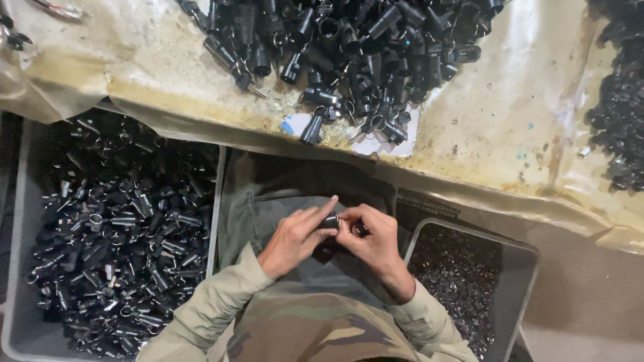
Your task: The person picks black cylindrical connector components one at a time from a large pile on the workbench, turns and fits them together in their hands, and places them into the plastic bins in front of them, occasionally reaching back into the pile for the next piece.
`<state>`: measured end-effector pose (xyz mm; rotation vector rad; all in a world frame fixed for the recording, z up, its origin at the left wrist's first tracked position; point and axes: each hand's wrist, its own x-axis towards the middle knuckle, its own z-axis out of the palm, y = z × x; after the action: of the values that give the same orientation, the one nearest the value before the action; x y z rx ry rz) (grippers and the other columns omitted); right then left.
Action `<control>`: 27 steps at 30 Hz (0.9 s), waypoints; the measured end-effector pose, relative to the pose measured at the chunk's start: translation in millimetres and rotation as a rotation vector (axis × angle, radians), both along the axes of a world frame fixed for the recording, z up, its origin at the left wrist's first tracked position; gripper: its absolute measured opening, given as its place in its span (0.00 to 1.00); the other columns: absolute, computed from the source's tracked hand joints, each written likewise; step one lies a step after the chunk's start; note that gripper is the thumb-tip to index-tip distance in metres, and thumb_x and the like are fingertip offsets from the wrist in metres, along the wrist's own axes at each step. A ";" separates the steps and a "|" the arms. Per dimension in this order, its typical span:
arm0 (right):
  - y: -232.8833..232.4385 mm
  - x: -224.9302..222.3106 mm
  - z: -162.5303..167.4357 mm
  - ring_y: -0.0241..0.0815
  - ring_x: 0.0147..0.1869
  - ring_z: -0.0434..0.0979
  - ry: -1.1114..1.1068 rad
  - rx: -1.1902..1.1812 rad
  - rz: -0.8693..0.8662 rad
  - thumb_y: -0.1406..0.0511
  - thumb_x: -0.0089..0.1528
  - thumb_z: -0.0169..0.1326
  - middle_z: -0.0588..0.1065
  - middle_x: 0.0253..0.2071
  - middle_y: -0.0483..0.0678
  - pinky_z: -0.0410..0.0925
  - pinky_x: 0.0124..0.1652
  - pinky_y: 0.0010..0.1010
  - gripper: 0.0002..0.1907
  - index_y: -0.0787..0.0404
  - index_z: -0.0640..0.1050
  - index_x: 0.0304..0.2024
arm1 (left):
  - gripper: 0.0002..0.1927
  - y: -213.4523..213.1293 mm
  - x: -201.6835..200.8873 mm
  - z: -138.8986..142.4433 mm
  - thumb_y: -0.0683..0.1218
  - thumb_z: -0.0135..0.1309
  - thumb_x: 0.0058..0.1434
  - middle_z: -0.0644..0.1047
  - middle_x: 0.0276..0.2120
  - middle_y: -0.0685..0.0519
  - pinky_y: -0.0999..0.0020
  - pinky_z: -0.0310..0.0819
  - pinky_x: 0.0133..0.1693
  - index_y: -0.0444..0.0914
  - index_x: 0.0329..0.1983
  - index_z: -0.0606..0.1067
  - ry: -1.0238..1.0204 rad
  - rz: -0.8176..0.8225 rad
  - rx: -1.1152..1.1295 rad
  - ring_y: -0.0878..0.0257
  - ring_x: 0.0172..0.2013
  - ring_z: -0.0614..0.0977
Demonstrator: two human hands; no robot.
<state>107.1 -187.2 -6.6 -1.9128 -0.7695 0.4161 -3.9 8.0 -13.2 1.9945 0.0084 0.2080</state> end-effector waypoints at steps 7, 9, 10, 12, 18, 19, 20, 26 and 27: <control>4.1 -4.7 -14.8 0.31 0.31 0.79 0.174 0.156 0.230 0.69 0.64 0.63 0.81 0.35 0.46 0.69 0.30 0.22 0.06 0.65 0.82 0.42 | 0.30 8.8 -12.3 0.4 0.47 0.66 0.59 0.78 0.38 0.46 0.58 0.72 0.40 0.38 0.64 0.72 -0.004 -0.079 -0.070 0.49 0.37 0.80; 8.4 -11.5 -21.7 0.30 0.31 0.73 0.712 0.224 -0.023 0.67 0.67 0.60 0.80 0.39 0.48 0.64 0.28 0.21 0.10 0.67 0.80 0.49 | 0.24 14.9 -15.6 4.7 0.47 0.65 0.60 0.81 0.47 0.47 0.61 0.74 0.46 0.39 0.58 0.74 -0.117 0.070 -0.028 0.50 0.44 0.83; 8.1 -14.8 -24.5 0.29 0.31 0.70 0.972 0.254 -0.157 0.67 0.69 0.58 0.79 0.41 0.49 0.62 0.27 0.21 0.13 0.68 0.79 0.53 | 0.19 20.9 -19.8 9.2 0.44 0.62 0.61 0.82 0.43 0.51 0.61 0.73 0.47 0.39 0.56 0.76 0.004 0.258 -0.003 0.52 0.43 0.83; 1.2 -21.1 -28.7 0.32 0.31 0.73 1.125 0.278 -0.143 0.63 0.66 0.55 0.79 0.46 0.48 0.63 0.25 0.22 0.18 0.65 0.74 0.55 | 0.14 38.7 -28.8 20.0 0.42 0.62 0.62 0.80 0.40 0.53 0.61 0.71 0.48 0.39 0.51 0.79 0.152 0.678 0.070 0.53 0.43 0.81; -27.8 -25.6 -43.0 0.30 0.24 0.69 1.212 0.458 0.083 0.51 0.76 0.48 0.74 0.31 0.48 0.60 0.22 0.17 0.28 0.72 0.74 0.60 | 0.09 49.4 -36.8 47.7 0.39 0.65 0.66 0.74 0.51 0.48 0.48 0.64 0.63 0.40 0.45 0.76 -0.252 0.874 0.642 0.44 0.56 0.72; -27.8 -24.8 -46.0 0.27 0.25 0.67 1.148 0.440 0.097 0.51 0.79 0.48 0.71 0.28 0.45 0.59 0.24 0.16 0.30 0.74 0.75 0.62 | 0.08 43.4 -26.3 47.9 0.39 0.66 0.67 0.75 0.51 0.51 0.51 0.67 0.63 0.38 0.46 0.78 -0.286 0.797 0.578 0.48 0.57 0.74; -27.2 -24.3 -47.8 0.28 0.27 0.68 1.147 0.436 0.084 0.50 0.76 0.48 0.71 0.29 0.44 0.59 0.25 0.17 0.30 0.71 0.74 0.63 | 0.08 37.9 -13.3 47.8 0.39 0.67 0.68 0.77 0.51 0.54 0.54 0.69 0.62 0.37 0.47 0.79 -0.322 0.724 0.516 0.52 0.58 0.76; -21.8 -27.1 -39.6 0.31 0.29 0.70 1.012 0.268 -0.009 0.53 0.67 0.56 0.73 0.32 0.45 0.60 0.26 0.18 0.24 0.61 0.75 0.58 | 0.18 53.4 80.6 48.7 0.56 0.65 0.62 0.77 0.47 0.49 0.51 0.60 0.58 0.38 0.43 0.78 -0.158 0.534 0.662 0.48 0.53 0.74; -24.3 -28.3 -35.7 0.31 0.29 0.70 0.952 0.311 -0.001 0.54 0.68 0.58 0.73 0.31 0.46 0.59 0.26 0.18 0.23 0.63 0.76 0.57 | 0.17 58.4 86.2 52.2 0.55 0.64 0.62 0.77 0.46 0.50 0.51 0.60 0.58 0.38 0.42 0.78 -0.134 0.474 0.651 0.48 0.53 0.74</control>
<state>78.9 -211.4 -42.4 -1.2051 -0.1721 1.0335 82.4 66.5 39.0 2.5970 0.3723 0.7229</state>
